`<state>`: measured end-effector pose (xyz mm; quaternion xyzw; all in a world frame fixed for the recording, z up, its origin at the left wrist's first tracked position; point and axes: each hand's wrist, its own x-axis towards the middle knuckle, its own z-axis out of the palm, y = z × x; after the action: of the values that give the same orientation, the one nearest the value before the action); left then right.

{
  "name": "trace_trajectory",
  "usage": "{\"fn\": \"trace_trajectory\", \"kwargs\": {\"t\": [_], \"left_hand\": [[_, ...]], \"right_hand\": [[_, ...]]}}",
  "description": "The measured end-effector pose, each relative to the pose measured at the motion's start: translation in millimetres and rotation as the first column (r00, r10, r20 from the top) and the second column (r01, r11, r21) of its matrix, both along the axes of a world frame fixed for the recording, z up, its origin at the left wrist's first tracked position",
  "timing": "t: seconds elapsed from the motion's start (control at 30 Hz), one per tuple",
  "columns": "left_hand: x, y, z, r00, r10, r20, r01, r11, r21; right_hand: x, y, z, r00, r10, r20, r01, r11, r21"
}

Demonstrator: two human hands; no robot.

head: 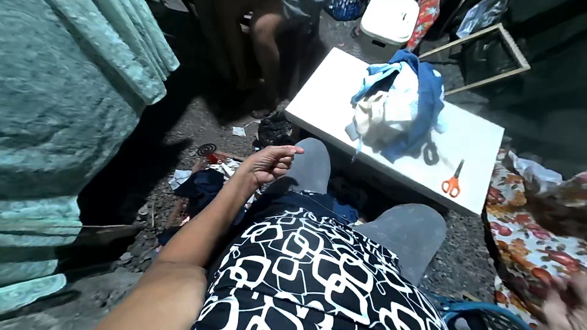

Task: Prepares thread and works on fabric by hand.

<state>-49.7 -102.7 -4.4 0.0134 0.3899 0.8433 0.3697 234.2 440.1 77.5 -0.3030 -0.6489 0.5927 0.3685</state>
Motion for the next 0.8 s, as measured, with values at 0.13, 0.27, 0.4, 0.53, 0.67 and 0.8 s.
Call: {"fn": "trace_trajectory", "kwargs": {"t": [0.13,0.27,0.4,0.53,0.67,0.8], "left_hand": [[7,40,2,0.966,-0.083,-0.245,0.058,0.993,-0.108],[-5,51,-16,0.747,-0.245,-0.618,-0.07,0.895,-0.44],[-7,35,-41,0.699,-0.372,-0.611,-0.167,0.746,-0.645],[1,23,-53,0.691,-0.376,-0.617,-0.25,0.677,-0.692],[8,30,-59,0.643,-0.342,-0.685,-0.403,0.61,-0.683],[23,44,-59,0.573,-0.347,-0.742,-0.574,0.476,-0.666]], "right_hand": [[-66,-72,-2,0.949,0.117,0.293,-0.171,0.971,0.167],[-105,-126,-33,0.842,0.41,0.351,-0.491,0.852,0.182],[-119,-147,-54,0.754,0.527,0.392,-0.628,0.754,0.193],[-118,-148,-65,0.691,0.584,0.426,-0.686,0.715,0.133],[-116,-152,-69,0.681,0.585,0.44,-0.676,0.733,0.072],[-114,-157,-70,0.656,0.602,0.455,-0.692,0.72,0.044]]}}
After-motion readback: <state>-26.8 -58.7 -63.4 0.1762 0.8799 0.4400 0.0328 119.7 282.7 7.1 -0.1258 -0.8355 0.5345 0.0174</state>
